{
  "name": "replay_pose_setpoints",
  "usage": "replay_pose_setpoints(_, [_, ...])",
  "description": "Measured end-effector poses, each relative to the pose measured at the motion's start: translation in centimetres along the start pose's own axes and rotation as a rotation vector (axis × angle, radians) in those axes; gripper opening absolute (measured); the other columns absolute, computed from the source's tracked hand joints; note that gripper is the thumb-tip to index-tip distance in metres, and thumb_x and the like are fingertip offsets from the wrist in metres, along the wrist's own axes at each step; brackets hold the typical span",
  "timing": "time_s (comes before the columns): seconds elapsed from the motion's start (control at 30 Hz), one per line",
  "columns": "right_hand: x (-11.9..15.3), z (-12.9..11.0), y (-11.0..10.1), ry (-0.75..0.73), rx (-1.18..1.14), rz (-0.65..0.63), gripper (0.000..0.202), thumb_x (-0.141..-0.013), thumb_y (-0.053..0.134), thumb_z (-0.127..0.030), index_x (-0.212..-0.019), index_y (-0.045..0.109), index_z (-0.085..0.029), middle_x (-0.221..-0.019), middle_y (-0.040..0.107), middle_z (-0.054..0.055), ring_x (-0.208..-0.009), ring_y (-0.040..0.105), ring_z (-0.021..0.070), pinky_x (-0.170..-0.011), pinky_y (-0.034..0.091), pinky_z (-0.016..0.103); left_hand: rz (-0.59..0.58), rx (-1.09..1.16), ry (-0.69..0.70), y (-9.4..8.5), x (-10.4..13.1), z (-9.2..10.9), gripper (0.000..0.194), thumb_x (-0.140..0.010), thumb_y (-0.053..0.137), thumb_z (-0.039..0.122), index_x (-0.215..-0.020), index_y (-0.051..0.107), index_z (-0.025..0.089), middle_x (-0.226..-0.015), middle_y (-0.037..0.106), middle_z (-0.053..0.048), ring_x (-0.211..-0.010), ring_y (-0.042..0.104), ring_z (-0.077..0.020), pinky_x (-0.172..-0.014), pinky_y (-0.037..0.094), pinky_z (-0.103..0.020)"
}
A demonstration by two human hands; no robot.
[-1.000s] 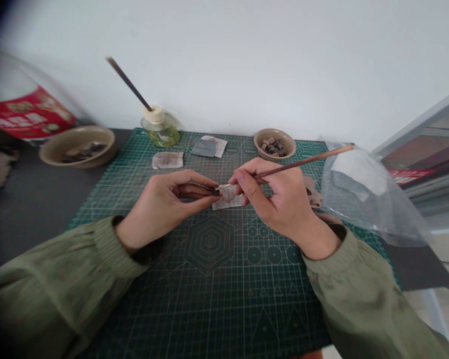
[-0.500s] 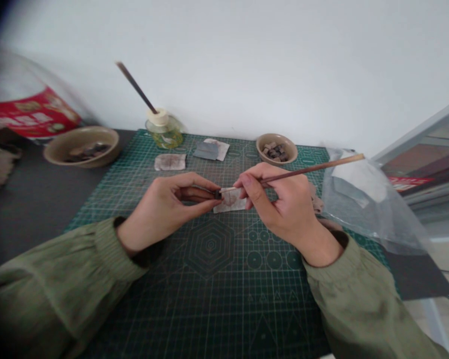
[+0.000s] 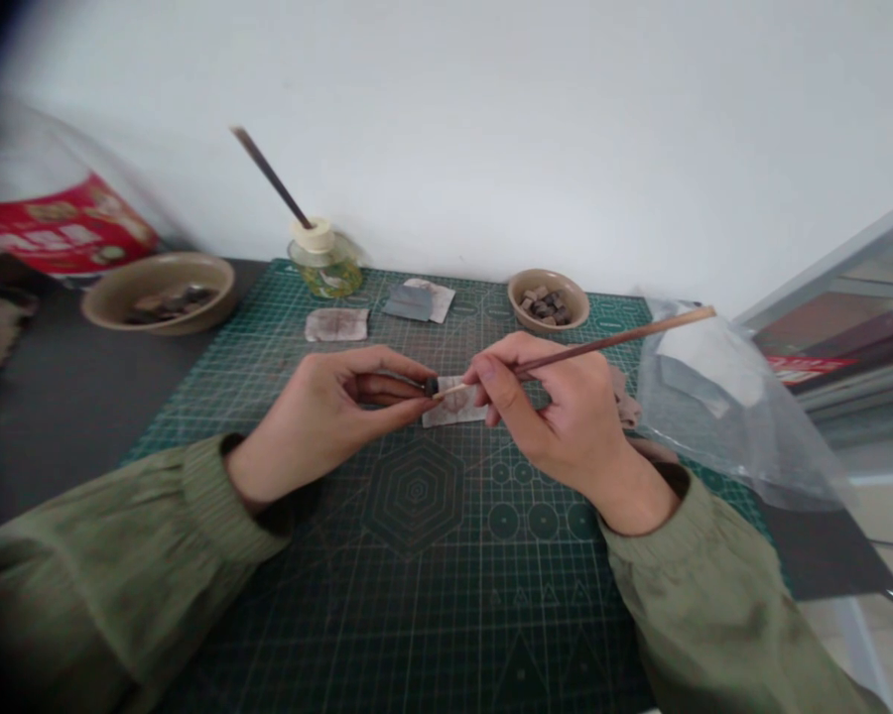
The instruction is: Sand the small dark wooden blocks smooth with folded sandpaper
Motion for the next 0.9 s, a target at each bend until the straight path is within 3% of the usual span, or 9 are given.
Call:
replay_pose_setpoints(0.4, [0.06,-0.30,-0.68,-0.029,0.023,0.086,0.024,-0.118,0.065,-0.030,-0.101,0.081,-0.023,-0.079,0.079,-0.002,-0.063,0.076,0.0106,-0.063,0.059,0.026,0.011,0.046,-0.056,0.03,-0.03,-0.25,0.028,-0.087,0.099,0.030,-0.108,0.087,0.014,-0.098,0.092,-0.008,-0.094,0.091,-0.0261,-0.092,0.077,-0.030])
replay_pose_setpoints(0.57, [0.04,-0.22,-0.52,-0.014,0.010,0.065,0.025,-0.118,0.065,-0.030,-0.099,0.080,-0.022,-0.081,0.079,-0.002,-0.062,0.075,0.0102,-0.059,0.057,0.026,0.012,0.040,-0.070,0.01,0.06,-0.40,0.030,-0.086,0.099,0.030,-0.108,0.088,0.014,-0.099,0.092,-0.008,-0.094,0.091,-0.0256,-0.091,0.077,-0.029])
replay_pose_setpoints(0.9, [0.09,-0.19,-0.58,0.013,0.016,0.078,0.027,-0.118,0.065,-0.034,-0.098,0.081,-0.025,-0.079,0.079,-0.001,-0.062,0.075,0.0137,-0.060,0.059,0.030,0.026,0.034,-0.064,-0.15,0.00,-0.28,0.033,-0.083,0.100,0.033,-0.108,0.089,0.015,-0.097,0.092,-0.009,-0.093,0.091,-0.0300,-0.093,0.079,-0.040])
Point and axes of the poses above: each hand's wrist, its own x-axis away from the middle knuckle, its own y-axis out of the palm, z = x × y, the point moved 10 cm from there along -x, towards the middle knuckle
